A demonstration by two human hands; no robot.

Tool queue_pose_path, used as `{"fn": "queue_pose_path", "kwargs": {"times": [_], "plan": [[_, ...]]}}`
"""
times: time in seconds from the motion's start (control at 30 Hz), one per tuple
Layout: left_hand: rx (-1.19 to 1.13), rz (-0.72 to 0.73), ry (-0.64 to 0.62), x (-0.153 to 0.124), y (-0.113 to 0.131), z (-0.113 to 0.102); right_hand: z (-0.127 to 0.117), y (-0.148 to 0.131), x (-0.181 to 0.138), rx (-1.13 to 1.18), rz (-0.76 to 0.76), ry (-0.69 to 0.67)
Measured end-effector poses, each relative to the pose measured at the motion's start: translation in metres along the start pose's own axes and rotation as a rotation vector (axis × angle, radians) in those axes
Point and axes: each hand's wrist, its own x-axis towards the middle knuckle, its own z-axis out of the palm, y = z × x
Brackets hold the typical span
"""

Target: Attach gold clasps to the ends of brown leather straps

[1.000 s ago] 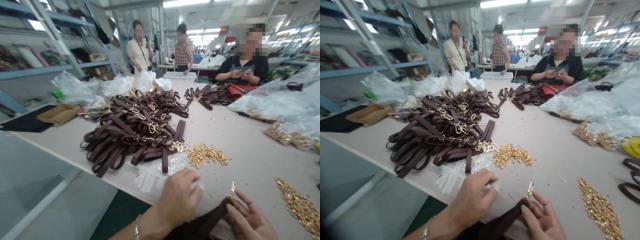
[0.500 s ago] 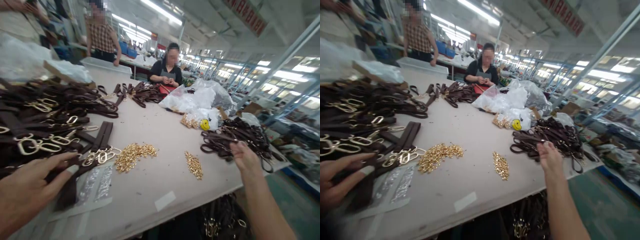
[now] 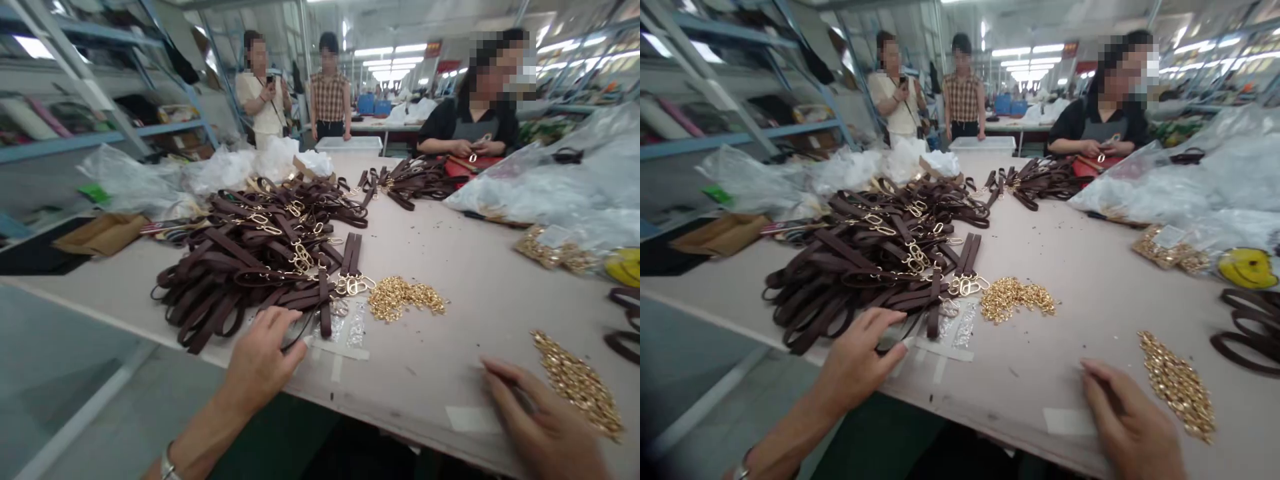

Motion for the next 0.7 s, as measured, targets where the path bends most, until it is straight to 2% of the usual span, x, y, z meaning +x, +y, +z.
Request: {"fn": "queue_pose_path", "kwargs": {"times": [0.07, 0.13, 0.3, 0.43, 0.5, 0.57, 0.63, 0.7], "plan": [[0.044, 0.074, -0.018, 0.016, 0.009, 0.001, 0.018, -0.026, 0.004, -0.008, -0.146, -0.122], [0.076, 0.119, -0.04, 0.033, 0.018, 0.002, 0.033, -0.045, 0.013, -0.029, -0.241, -0.184], [0.094, 0.217, -0.203, 0.066, 0.026, 0.012, 0.056, -0.078, 0.034, -0.133, -0.328, -0.325], [0.06, 0.175, -0.304, 0.074, 0.018, 0.025, 0.071, -0.097, 0.044, -0.178, -0.372, -0.343], [0.08, 0.148, -0.301, 0.072, 0.016, 0.025, 0.079, -0.095, 0.047, -0.191, -0.424, -0.305], [0.126, 0.12, -0.274, 0.069, 0.014, 0.02, 0.092, -0.079, 0.05, -0.183, -0.532, -0.239], [0.16, 0.081, -0.241, 0.067, 0.012, 0.013, 0.116, -0.054, 0.058, -0.131, -0.677, -0.172], [0.047, -0.014, -0.198, 0.067, 0.009, 0.006, 0.144, -0.031, 0.067, -0.031, -0.672, -0.103]]}}
